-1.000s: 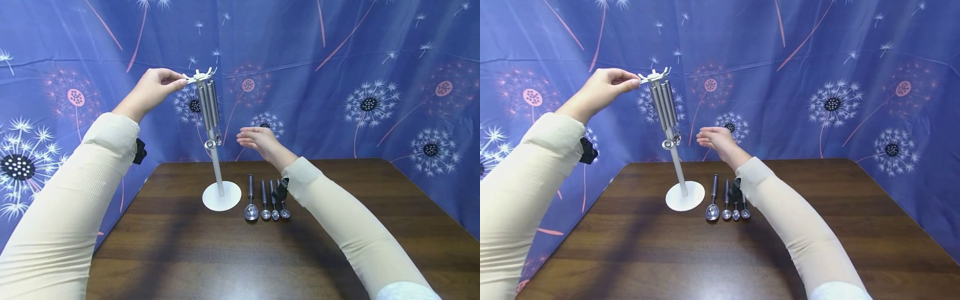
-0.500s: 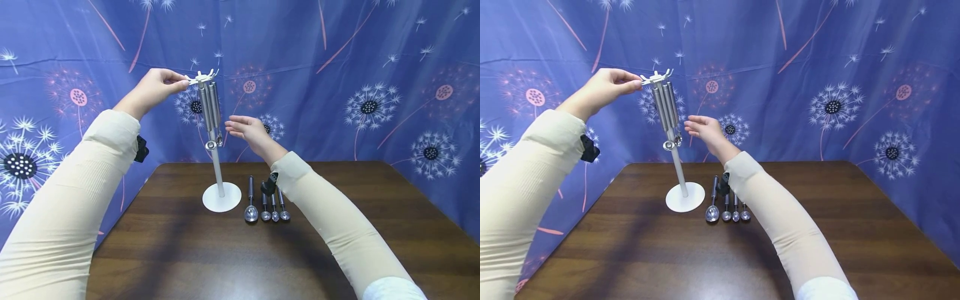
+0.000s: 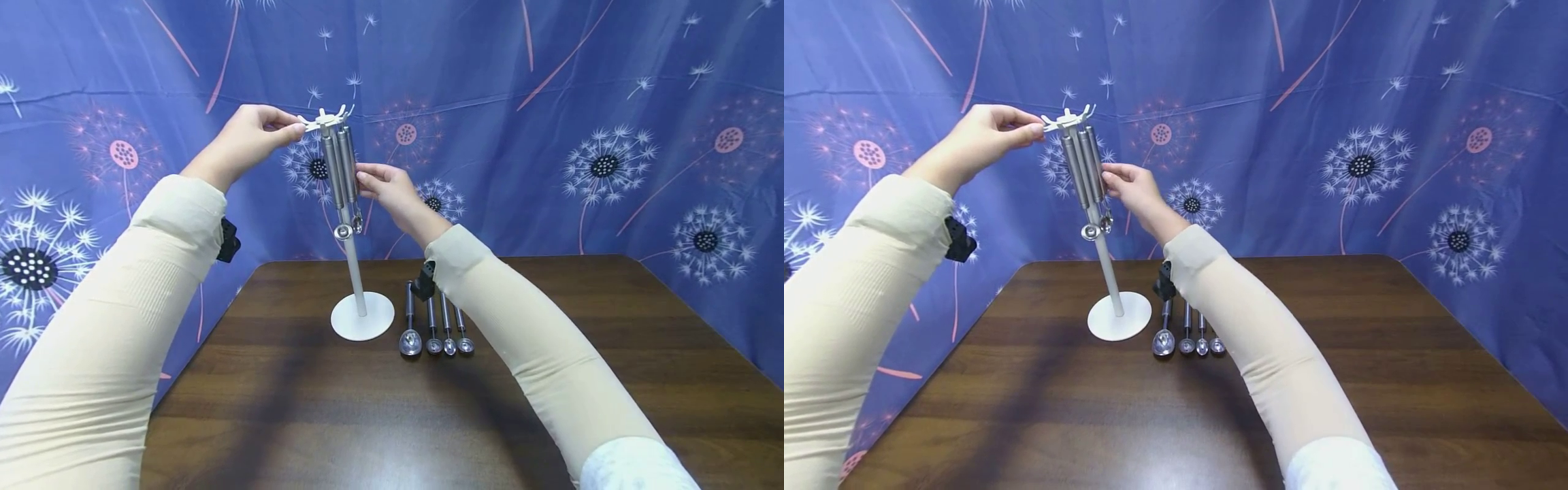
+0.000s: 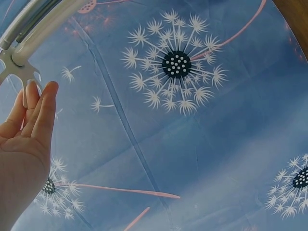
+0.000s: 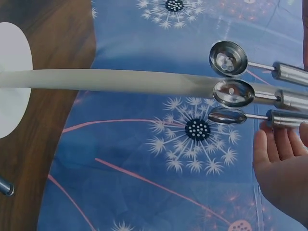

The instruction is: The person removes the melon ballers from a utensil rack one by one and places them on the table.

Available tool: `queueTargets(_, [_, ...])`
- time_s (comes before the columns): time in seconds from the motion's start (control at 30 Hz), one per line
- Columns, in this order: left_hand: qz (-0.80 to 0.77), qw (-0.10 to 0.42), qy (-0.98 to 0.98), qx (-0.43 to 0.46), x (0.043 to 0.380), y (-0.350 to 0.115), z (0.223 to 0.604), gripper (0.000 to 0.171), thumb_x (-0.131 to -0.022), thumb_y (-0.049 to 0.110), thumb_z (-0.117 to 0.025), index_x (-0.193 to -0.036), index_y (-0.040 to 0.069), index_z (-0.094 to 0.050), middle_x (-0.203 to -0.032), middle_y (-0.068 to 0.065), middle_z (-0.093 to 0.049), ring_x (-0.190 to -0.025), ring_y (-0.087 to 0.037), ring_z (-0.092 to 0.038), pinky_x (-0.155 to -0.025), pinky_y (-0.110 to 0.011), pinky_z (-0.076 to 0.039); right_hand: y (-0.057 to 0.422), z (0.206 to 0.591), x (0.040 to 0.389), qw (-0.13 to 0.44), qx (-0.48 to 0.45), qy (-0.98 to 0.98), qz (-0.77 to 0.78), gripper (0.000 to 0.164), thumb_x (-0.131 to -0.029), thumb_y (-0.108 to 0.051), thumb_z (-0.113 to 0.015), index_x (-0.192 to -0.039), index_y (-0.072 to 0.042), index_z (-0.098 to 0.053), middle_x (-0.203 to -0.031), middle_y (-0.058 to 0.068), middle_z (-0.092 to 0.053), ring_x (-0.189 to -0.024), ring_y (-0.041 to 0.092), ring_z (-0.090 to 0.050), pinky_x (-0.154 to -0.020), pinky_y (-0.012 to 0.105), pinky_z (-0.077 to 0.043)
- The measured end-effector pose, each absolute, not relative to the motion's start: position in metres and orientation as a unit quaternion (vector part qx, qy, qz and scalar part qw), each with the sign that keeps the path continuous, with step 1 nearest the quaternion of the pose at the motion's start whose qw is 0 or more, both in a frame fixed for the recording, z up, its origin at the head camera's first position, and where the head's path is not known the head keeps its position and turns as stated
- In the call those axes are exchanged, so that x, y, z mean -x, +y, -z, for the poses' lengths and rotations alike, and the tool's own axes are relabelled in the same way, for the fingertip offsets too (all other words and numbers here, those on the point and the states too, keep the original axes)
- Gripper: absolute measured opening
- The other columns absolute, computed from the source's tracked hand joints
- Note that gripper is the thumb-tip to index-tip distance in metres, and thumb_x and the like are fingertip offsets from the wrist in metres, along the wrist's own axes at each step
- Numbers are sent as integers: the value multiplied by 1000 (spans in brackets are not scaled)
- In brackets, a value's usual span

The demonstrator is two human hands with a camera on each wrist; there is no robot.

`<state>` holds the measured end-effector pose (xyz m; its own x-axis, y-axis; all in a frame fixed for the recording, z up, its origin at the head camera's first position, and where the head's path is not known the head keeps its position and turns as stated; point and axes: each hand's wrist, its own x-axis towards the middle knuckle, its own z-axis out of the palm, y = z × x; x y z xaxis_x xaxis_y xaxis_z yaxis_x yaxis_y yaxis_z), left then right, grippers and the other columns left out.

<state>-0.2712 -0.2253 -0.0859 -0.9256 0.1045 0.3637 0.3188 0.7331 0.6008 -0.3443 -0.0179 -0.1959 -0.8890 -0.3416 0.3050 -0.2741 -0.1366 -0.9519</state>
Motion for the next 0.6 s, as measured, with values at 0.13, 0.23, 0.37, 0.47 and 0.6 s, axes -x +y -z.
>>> queueTargets(0.13, [353,161,-914,117,272,-224,86,50,-96,37,-58,-133,3,-57,-102,7,-66,-93,0,-57,-107,-39,-42,-24,196,343,-4,238,665,708,33,-97,-8,-56,-129,0,-59,-124,17,-64,-111,26,-64,-95,27,-52])
queueTargets(0.23, [356,166,-912,118,272,-223,87,49,-96,36,-59,-131,2,-58,-99,9,-66,-91,1,-57,-106,-38,-43,-26,197,342,-28,233,671,703,31,-96,-6,-59,-126,1,-61,-123,17,-65,-106,23,-65,-91,24,-54])
queueTargets(0.37, [354,170,-912,118,270,-223,88,48,-97,35,-58,-131,2,-58,-98,9,-66,-91,1,-57,-105,-38,-43,-27,197,340,-60,230,676,698,29,-94,-6,-61,-123,1,-63,-120,17,-66,-100,18,-65,-88,23,-54])
queueTargets(0.47, [353,171,-913,117,270,-222,89,47,-97,35,-58,-131,2,-58,-101,7,-67,-93,0,-57,-106,-38,-43,-24,196,337,-79,235,675,695,27,-94,-6,-62,-120,2,-63,-117,18,-66,-94,14,-63,-87,24,-54])
queueTargets(0.6, [351,173,-913,114,270,-222,89,48,-97,35,-58,-132,3,-58,-107,2,-67,-96,-2,-58,-107,-39,-43,-20,192,334,-92,235,674,694,26,-94,-6,-62,-118,3,-64,-112,16,-67,-88,10,-61,-85,24,-54])
